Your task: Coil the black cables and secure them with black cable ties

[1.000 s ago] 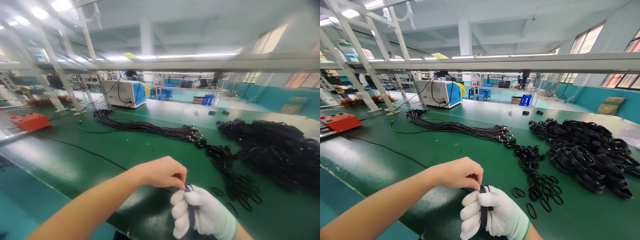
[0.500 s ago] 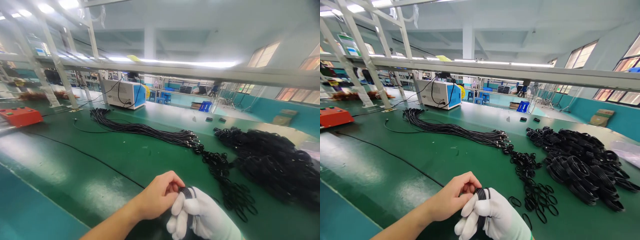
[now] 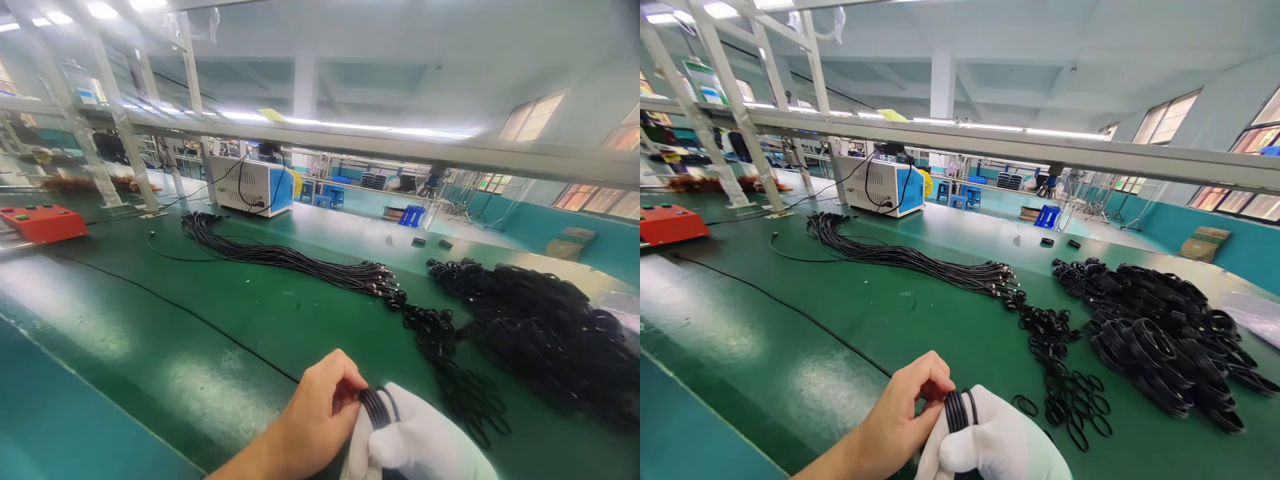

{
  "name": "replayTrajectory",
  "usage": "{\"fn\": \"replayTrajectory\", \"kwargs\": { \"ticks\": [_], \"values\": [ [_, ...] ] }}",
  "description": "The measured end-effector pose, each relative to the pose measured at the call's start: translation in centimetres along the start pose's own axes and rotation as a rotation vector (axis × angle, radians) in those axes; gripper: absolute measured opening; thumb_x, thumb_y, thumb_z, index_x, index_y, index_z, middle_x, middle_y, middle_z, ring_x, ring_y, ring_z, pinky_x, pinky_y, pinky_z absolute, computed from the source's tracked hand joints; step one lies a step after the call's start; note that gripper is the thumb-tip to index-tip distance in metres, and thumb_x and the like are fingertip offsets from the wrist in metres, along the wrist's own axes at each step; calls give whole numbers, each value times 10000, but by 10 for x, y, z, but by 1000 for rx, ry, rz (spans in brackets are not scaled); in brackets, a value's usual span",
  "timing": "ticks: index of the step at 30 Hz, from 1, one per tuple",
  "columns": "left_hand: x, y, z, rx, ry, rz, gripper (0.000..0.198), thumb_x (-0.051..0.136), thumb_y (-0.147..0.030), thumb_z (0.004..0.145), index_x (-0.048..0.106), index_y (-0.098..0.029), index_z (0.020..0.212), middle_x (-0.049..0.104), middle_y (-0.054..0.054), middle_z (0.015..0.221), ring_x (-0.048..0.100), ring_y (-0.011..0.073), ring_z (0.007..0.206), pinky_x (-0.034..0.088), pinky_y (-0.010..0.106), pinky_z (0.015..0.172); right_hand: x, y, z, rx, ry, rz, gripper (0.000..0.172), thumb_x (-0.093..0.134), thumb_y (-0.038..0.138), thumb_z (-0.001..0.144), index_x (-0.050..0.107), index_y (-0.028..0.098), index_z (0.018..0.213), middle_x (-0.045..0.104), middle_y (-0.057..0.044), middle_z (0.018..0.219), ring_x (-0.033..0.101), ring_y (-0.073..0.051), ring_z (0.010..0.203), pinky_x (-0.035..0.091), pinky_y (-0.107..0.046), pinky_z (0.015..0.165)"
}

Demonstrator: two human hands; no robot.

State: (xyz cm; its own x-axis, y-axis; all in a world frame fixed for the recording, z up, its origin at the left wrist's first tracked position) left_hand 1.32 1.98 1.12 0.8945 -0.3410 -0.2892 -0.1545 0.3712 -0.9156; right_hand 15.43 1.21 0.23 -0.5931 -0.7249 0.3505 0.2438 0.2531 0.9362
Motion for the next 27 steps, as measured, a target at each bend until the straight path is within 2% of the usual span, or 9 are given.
{"fn": "replayTrajectory", "kwargs": {
  "ticks": [3, 7, 10, 13, 16, 19, 24, 27],
  "values": [
    [3, -1, -3, 133, -67, 24, 171, 471, -48, 771, 522, -191, 849, 525, -2, 812, 511, 107, 688, 427, 210, 610, 1, 6, -8, 72, 17, -86, 271, 584, 346, 804, 650, 85, 774, 631, -36, 683, 554, -116, 609, 452, -252, 622],
    [9, 1, -8, 369, -190, 104, 225, 433, -48, 797, 532, -209, 919, 537, 6, 799, 538, 119, 719, 437, 217, 635, 2, 14, -17, 105, 15, -129, 289, 525, 360, 880, 567, 135, 1056, 607, -63, 1009, 599, -163, 845, 510, -353, 739],
    [13, 3, -11, 446, -253, 160, 251, 404, -50, 816, 520, -216, 964, 544, 17, 811, 547, 126, 725, 441, 223, 637, 2, 18, -18, 113, -3, -142, 309, 514, 344, 888, 534, 155, 1132, 565, -76, 1120, 582, -193, 939, 505, -387, 794],
    [14, -3, -9, 405, -244, 185, 227, 404, -59, 816, 519, -207, 946, 554, 24, 807, 552, 132, 720, 449, 226, 635, 4, 23, -20, 128, -11, -158, 315, 517, 342, 886, 532, 156, 1140, 560, -78, 1134, 577, -200, 955, 501, -395, 804],
    [12, -14, -5, 294, -74, 205, 268, 422, -46, 793, 550, -188, 980, 582, 49, 860, 564, 138, 736, 469, 226, 655, 9, 29, -24, 150, -9, -177, 325, 528, 334, 881, 524, 151, 1149, 555, -82, 1140, 575, -203, 963, 500, -403, 807],
    [9, -25, -4, 301, 62, 174, 318, 418, -52, 811, 602, -177, 1038, 605, 78, 911, 590, 151, 808, 488, 226, 720, 16, 36, -28, 173, -12, -196, 328, 529, 333, 881, 520, 154, 1156, 549, -83, 1151, 571, -207, 973, 497, -408, 813],
    [4, -30, -9, 392, -57, 133, 268, 437, -92, 844, 655, -187, 969, 640, 73, 854, 609, 139, 760, 488, 199, 693, 30, 46, -28, 193, -41, -233, 329, 529, 334, 880, 522, 153, 1155, 550, -82, 1151, 571, -209, 975, 497, -408, 814],
    [0, -34, -10, 398, -52, 136, 260, 439, -97, 846, 663, -185, 945, 658, 73, 855, 612, 144, 768, 485, 206, 710, 40, 46, -29, 187, -99, -258, 329, 530, 336, 880, 523, 152, 1153, 550, -80, 1150, 571, -211, 975, 496, -408, 814]
  ]
}}
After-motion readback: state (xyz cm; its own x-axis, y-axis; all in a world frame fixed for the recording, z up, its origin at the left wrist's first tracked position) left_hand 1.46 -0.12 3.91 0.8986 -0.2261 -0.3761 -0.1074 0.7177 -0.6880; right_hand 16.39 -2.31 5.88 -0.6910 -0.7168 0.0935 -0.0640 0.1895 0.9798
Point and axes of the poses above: each hand's wrist, its own z-axis towards the middle knuckle, its own x-axis out of the palm, y = z × x, the point moved 2 cm from there along z, towards the middle knuckle
